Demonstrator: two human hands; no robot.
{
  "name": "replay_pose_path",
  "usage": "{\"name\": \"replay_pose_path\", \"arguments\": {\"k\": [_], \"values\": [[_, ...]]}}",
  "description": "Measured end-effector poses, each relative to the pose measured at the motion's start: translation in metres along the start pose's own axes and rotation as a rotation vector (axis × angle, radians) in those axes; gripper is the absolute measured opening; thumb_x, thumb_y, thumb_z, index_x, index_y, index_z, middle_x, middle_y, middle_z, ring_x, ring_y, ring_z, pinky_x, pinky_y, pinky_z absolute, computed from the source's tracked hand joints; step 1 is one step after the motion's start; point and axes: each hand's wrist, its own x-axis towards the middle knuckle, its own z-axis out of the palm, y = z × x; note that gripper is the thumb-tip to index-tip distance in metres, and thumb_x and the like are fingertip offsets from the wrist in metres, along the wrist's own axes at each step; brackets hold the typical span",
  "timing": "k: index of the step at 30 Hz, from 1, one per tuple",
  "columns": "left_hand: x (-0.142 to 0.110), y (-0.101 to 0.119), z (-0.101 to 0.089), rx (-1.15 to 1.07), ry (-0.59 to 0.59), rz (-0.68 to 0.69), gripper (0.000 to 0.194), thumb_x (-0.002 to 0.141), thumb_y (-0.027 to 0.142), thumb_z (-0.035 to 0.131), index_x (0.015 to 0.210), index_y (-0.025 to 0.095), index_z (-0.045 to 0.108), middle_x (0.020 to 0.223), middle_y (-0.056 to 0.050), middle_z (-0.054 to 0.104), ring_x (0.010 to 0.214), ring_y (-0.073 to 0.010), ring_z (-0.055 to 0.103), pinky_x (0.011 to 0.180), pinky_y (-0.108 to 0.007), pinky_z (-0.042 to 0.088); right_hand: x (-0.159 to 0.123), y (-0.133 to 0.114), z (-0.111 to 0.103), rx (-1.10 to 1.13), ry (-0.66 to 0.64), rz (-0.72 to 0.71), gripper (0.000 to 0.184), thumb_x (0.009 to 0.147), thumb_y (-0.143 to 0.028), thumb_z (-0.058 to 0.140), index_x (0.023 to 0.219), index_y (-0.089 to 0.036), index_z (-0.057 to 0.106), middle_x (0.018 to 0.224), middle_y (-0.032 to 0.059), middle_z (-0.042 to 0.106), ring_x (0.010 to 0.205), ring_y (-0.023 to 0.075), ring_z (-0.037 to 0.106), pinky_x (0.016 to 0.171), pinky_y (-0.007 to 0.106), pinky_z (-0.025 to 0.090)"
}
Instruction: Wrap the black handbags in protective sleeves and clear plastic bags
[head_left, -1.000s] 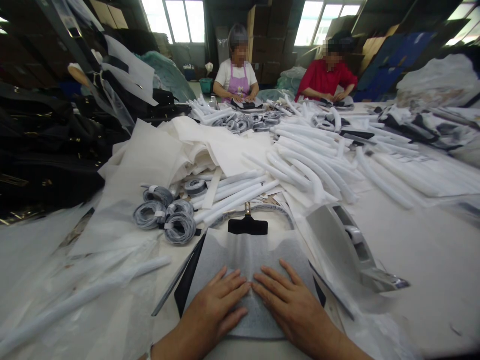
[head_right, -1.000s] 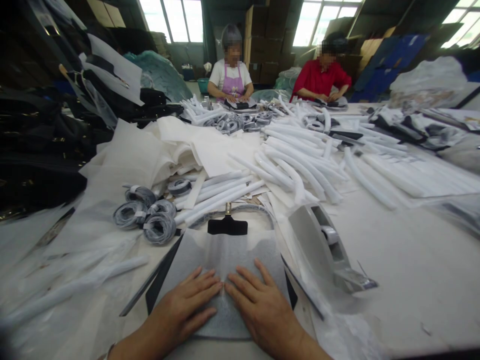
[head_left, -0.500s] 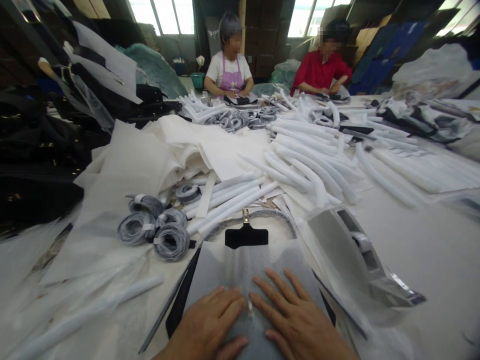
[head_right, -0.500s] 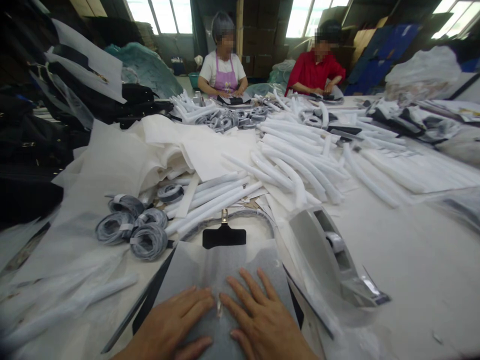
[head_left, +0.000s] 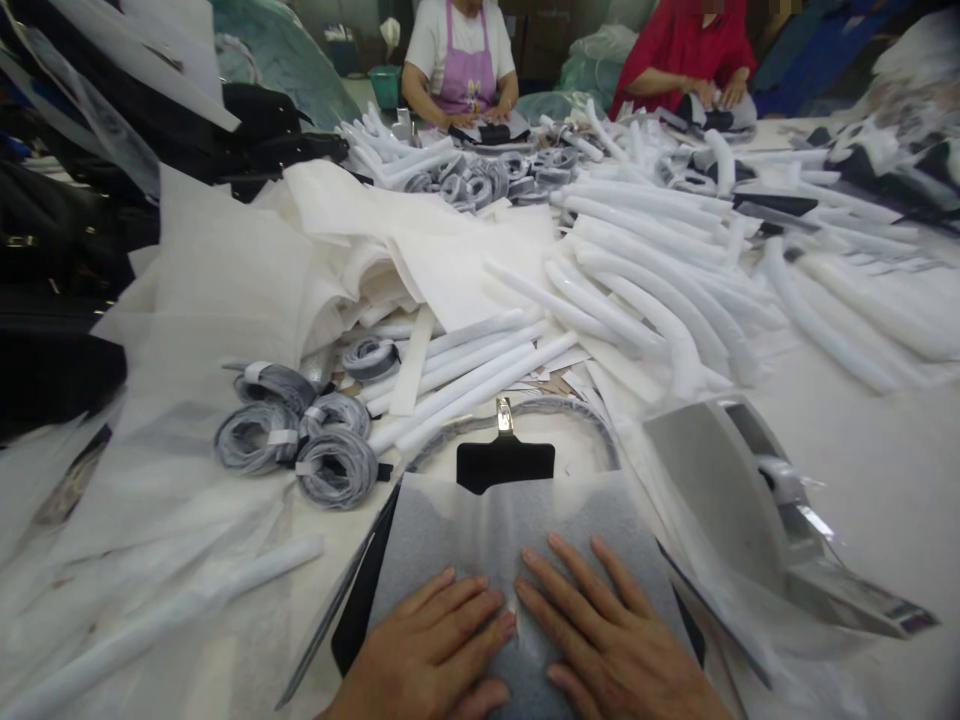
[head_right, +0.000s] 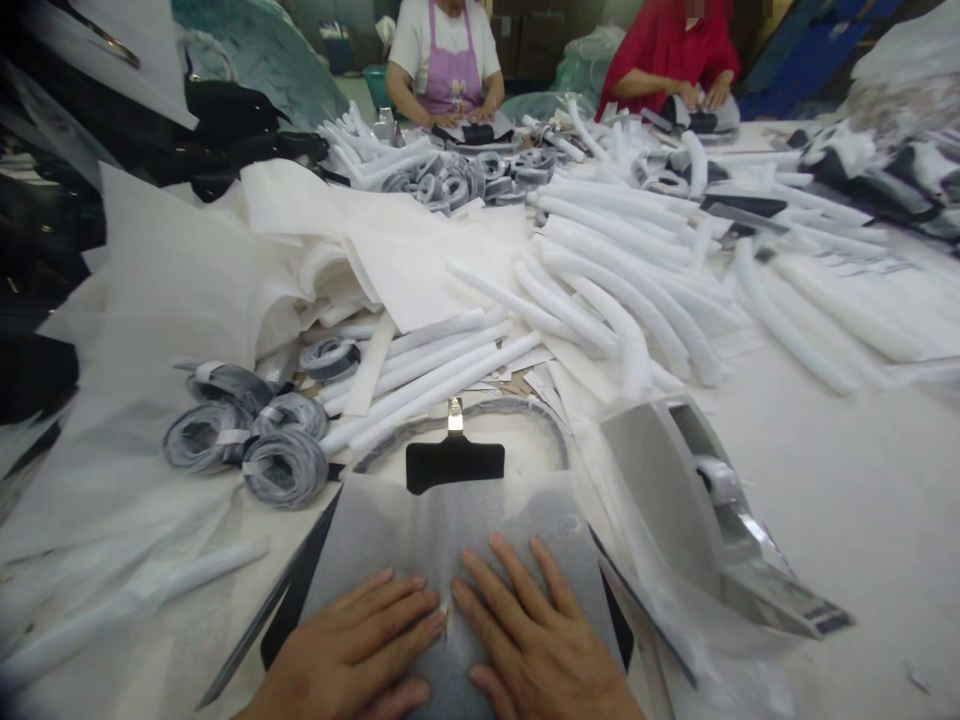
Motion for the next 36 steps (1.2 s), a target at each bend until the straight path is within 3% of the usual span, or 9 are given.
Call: {"name": "replay_pose_path", "arguments": {"k": [3,7,11,13,16,18,24,32,36], "values": [[0.000,0.002,0.003,-0.013,-0.005,-0.011,0.031,0.102,0.037,0.050,0.116,0.018,0.071,0.112,-0.002,0.077,0.105,-0.0166,0.073,0.104,-0.030,0.052,0.001,0.000,0.002,0.013,0.022,0.012,0.051,0.090,-0.034,0.057,0.140,-0.024,0.055,0.149,0.0018,0.053,0.134,0.0284,0.050,0.125,0.046,0.005],[0.003,0.003,0.003,-0.031,0.093,-0.061,0.035,0.103,0.040,0.046,0.110,0.018,0.073,0.105,-0.002,0.079,0.099,-0.0153,0.075,0.105,-0.028,0.051,0.003,-0.001,0.001,0.004,0.019,0.003,0.052,0.088,-0.032,0.059,0.139,-0.025,0.056,0.147,0.0037,0.056,0.132,0.0297,0.052,0.122,0.048,0.018],[0.008,0.002,-0.003,-0.018,-0.021,-0.030,0.031,0.101,0.038,0.051,0.110,0.017,0.072,0.110,-0.002,0.078,0.101,-0.0180,0.074,0.097,-0.030,0.057,0.007,-0.002,-0.004,-0.031,0.004,-0.029,0.056,0.086,-0.025,0.060,0.141,-0.033,0.053,0.139,0.0053,0.063,0.125,0.0326,0.058,0.114,0.055,0.030],[0.009,0.001,-0.006,-0.012,-0.028,-0.024,0.032,0.101,0.038,0.050,0.109,0.016,0.073,0.110,-0.002,0.078,0.100,-0.0187,0.075,0.095,-0.031,0.058,0.010,-0.002,-0.006,-0.048,0.007,-0.069,0.055,0.087,-0.025,0.060,0.141,-0.035,0.053,0.136,0.0056,0.065,0.122,0.0346,0.060,0.117,0.060,0.021],[0.010,0.002,-0.007,-0.008,-0.014,-0.025,0.032,0.101,0.038,0.050,0.107,0.016,0.073,0.110,-0.003,0.078,0.100,-0.0184,0.075,0.095,-0.030,0.058,0.012,-0.003,-0.008,-0.056,0.010,-0.117,0.048,0.091,-0.023,0.055,0.139,-0.032,0.056,0.133,0.0057,0.067,0.117,0.0360,0.062,0.119,0.065,-0.001],[0.010,0.002,-0.007,-0.014,0.001,-0.029,0.031,0.101,0.037,0.050,0.107,0.016,0.073,0.110,-0.003,0.078,0.100,-0.0176,0.075,0.096,-0.029,0.057,0.013,-0.003,-0.010,-0.052,0.014,-0.127,0.044,0.094,-0.018,0.048,0.134,-0.029,0.061,0.130,0.0040,0.069,0.115,0.0344,0.063,0.118,0.067,-0.008],[0.003,0.000,-0.004,-0.056,0.007,-0.040,0.029,0.099,0.036,0.055,0.111,0.015,0.071,0.109,-0.004,0.078,0.102,-0.0164,0.074,0.103,-0.028,0.053,0.011,-0.005,-0.011,-0.025,0.066,-0.133,0.039,0.102,-0.012,0.037,0.123,-0.024,0.068,0.120,-0.0027,0.074,0.113,0.0239,0.063,0.121,0.062,-0.009],[0.005,-0.002,-0.006,-0.026,0.000,-0.057,0.031,0.100,0.039,0.054,0.113,0.017,0.071,0.111,-0.002,0.077,0.105,-0.0132,0.072,0.106,-0.025,0.049,0.007,-0.008,0.001,0.100,0.121,0.017,0.026,0.103,-0.035,0.049,0.117,-0.026,0.069,0.121,-0.0048,0.073,0.118,0.0175,0.062,0.125,0.050,-0.007],[-0.005,-0.008,0.008,0.081,0.070,0.105,0.031,0.103,0.035,0.046,0.115,0.023,0.072,0.110,0.005,0.077,0.099,-0.0087,0.072,0.103,-0.016,0.048,0.005,-0.010,0.005,0.022,0.143,-0.001,0.029,0.104,-0.036,0.045,0.114,-0.025,0.070,0.119,-0.0072,0.073,0.118,0.0157,0.060,0.124,0.053,-0.006]]}}
